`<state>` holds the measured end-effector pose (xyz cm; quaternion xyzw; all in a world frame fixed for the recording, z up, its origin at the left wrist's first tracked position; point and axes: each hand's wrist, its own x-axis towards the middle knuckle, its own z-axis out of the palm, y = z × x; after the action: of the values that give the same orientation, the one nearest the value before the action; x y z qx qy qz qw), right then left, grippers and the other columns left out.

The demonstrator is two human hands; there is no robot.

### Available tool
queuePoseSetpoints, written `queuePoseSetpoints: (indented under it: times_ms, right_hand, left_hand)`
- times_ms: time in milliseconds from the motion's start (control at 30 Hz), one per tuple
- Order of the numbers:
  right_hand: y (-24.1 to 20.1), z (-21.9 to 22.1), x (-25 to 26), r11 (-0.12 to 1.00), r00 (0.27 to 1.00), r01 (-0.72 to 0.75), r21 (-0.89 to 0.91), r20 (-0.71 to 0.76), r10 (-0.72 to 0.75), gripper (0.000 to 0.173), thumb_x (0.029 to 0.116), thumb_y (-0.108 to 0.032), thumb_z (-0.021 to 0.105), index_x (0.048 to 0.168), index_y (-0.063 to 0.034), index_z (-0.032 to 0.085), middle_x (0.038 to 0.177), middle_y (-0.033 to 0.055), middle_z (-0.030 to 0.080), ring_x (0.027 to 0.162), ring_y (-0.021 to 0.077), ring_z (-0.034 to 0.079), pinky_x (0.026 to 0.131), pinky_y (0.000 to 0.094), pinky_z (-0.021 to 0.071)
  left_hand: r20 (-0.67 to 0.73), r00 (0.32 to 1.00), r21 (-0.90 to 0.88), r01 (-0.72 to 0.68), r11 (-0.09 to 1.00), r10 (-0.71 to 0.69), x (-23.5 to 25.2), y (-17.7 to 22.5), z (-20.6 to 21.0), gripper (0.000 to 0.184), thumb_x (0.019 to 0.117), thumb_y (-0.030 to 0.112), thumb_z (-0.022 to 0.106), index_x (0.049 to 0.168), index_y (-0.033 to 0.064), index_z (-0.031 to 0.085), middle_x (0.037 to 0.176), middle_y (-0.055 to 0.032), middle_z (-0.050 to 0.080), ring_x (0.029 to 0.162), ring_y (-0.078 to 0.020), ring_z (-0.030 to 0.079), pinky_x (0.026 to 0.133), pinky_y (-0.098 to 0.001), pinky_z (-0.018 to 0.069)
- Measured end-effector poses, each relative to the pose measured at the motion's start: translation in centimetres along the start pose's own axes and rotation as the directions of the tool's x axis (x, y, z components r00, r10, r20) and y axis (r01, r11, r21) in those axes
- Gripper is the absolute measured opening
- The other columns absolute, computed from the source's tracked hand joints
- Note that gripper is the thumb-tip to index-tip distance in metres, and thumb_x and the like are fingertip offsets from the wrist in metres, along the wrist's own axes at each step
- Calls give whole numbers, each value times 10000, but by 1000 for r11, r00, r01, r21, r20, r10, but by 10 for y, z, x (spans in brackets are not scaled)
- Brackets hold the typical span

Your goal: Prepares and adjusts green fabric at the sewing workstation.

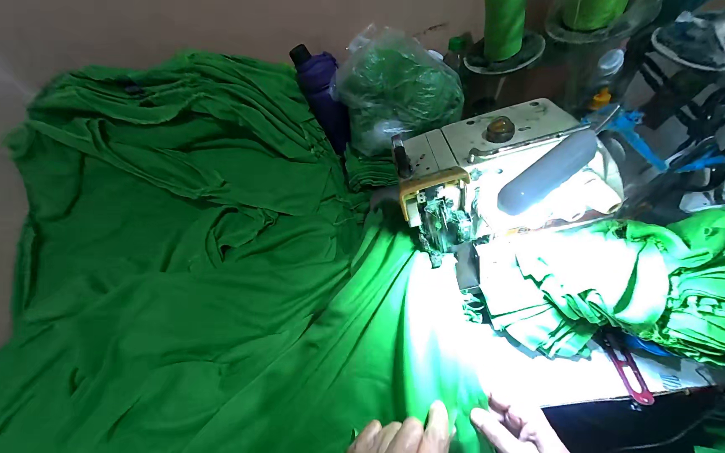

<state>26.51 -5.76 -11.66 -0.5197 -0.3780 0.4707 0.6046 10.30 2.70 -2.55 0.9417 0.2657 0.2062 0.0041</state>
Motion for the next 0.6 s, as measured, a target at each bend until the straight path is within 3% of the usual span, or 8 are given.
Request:
queuePoseSetpoints:
  times_ms: [100,200,333,467,600]
  right_hand:
    - [-7,7,22,1000,998,16,17,-59,-15,149,990,-24,535,1084,17,644,861,-59,711,748,-47,646,713,168,552]
    - [-10,10,46,989,985,143,-24,-98,-145,174,982,-46,515,1067,4,658,813,-98,674,676,-90,586,628,110,502]
    - [-15,6,70,956,955,268,-117,-98,-279,180,993,-76,493,977,-42,670,775,-110,639,686,-102,574,635,88,486]
    - [-25,1,80,940,945,283,-193,-111,-307,199,1012,-83,494,968,-31,680,764,-95,633,676,-99,564,627,79,468]
    - [-32,-4,71,942,951,232,-243,-147,-272,184,1002,-96,547,1000,-14,712,833,-70,704,754,-95,628,709,89,519]
  left_hand:
    - [-40,999,38,24,999,-23,21,0,9,172,938,162,685,951,37,802,546,-62,546,467,-196,512,478,-308,384]
    - [-126,992,100,33,994,-21,39,-1,23,162,904,156,688,830,44,779,547,-49,552,457,-176,521,462,-291,390]
    - [-243,970,127,35,991,-3,59,1,42,188,870,141,692,709,46,712,557,-42,573,459,-163,543,451,-280,396]
    - [-300,953,119,65,991,-27,68,3,53,143,858,104,681,750,27,735,595,-60,609,491,-180,586,457,-290,425]
    - [-317,945,32,92,995,-77,57,-2,56,91,840,89,703,827,30,771,686,-74,638,584,-190,630,513,-290,489]
